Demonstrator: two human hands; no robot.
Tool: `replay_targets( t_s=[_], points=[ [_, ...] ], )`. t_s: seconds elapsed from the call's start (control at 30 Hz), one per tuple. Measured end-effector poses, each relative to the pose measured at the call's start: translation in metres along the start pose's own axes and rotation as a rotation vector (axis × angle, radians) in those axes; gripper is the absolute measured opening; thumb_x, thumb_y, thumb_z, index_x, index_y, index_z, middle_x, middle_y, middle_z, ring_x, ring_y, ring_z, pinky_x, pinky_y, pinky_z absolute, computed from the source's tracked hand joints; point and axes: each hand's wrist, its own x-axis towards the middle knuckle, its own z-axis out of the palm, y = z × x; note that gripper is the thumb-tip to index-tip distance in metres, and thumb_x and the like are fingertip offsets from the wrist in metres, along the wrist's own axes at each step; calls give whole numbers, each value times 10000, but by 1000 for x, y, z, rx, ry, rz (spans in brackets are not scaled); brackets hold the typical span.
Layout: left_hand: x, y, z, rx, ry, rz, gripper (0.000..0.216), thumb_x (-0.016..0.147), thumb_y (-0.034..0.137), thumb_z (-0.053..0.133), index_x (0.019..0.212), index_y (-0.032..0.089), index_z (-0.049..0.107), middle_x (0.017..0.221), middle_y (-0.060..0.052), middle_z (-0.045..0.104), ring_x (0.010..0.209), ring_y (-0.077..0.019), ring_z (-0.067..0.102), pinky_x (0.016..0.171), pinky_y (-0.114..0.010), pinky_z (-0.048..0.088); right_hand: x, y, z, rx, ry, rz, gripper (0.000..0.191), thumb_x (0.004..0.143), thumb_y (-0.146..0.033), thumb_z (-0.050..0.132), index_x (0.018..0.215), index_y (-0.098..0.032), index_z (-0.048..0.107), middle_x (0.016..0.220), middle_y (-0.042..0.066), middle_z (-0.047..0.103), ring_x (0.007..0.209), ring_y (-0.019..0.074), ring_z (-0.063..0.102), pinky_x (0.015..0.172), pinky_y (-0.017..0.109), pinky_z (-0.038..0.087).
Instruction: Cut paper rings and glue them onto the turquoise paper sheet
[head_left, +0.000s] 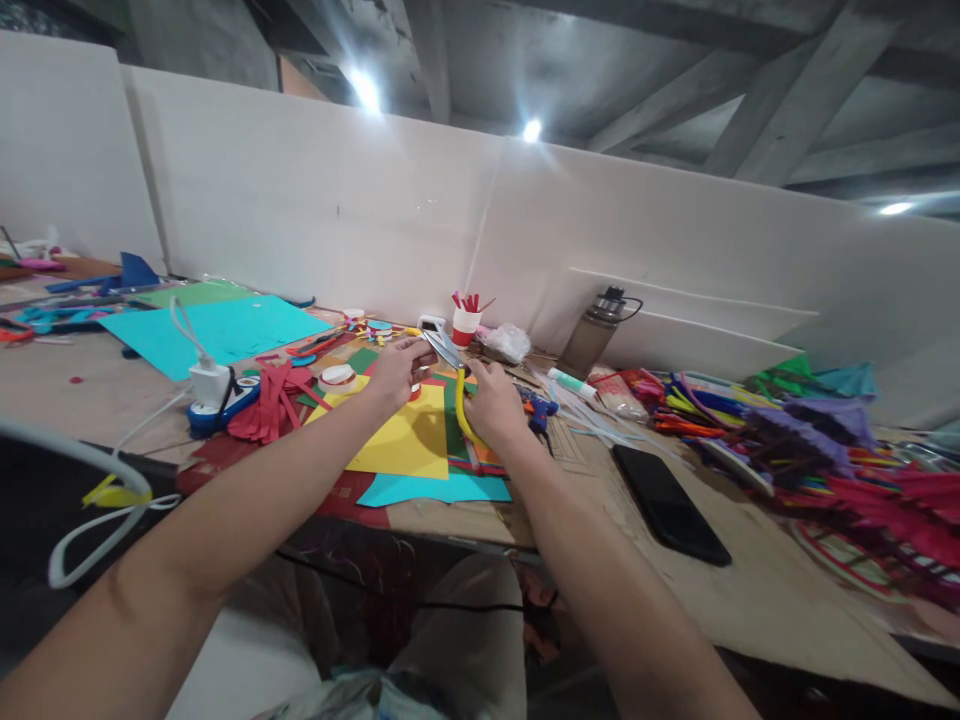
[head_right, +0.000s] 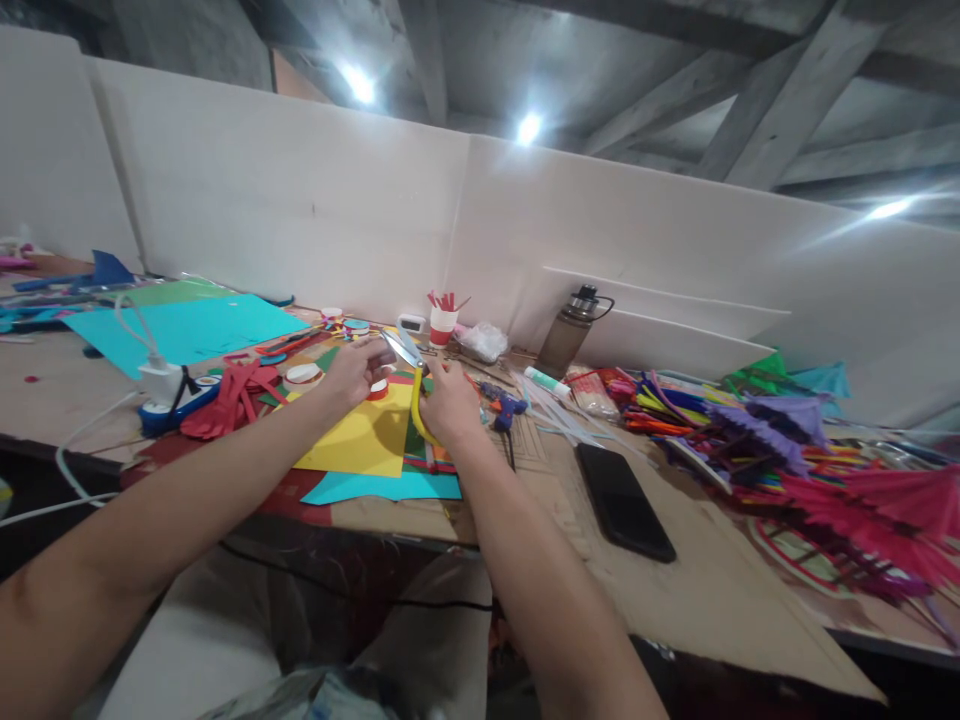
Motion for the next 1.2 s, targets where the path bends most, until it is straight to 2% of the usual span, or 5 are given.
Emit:
replay_targets(
  t_s=[0.37, 0.83, 1.07, 1.2],
  points=[
    [0, 0, -1, 67, -7, 40, 155, 676, 190, 744, 780, 146, 638, 733, -14, 682, 607, -87, 642, 484, -164, 446, -1, -1, -4, -19, -10, -18, 414, 882, -283, 524, 1287, -214, 576, 1135, 127, 607, 992, 265, 633, 826, 336, 485],
    [0, 5, -1, 98, 9, 17, 149, 675, 179, 746, 776, 138, 645, 669, -10, 657, 571, -83, 625, 451, -153, 428, -1, 0, -3, -33, 7, -39, 417, 843, -180, 493, 1244, -204, 605, 1116, 129, 643, 991, 265, 626, 834, 333, 478],
    [-2, 8, 1, 162, -39, 50, 162, 657, 192, 754, 774, 135, 657, 660, -9, 651, 556, -78, 605, 422, -146, 390, -2, -1, -4, -4, -14, -11, 362, 885, -261, 502, 1228, -215, 606, 1102, 131, 624, 989, 273, 631, 822, 341, 491],
    [-4, 3, 3, 268, -54, 70, 163, 646, 211, 758, 757, 138, 664, 661, -16, 658, 561, -84, 598, 425, -148, 373, -4, 1, -3, 70, -8, -22, 413, 879, -307, 544, 1282, -221, 570, 1164, 142, 565, 1047, 275, 618, 862, 338, 492]
  ],
)
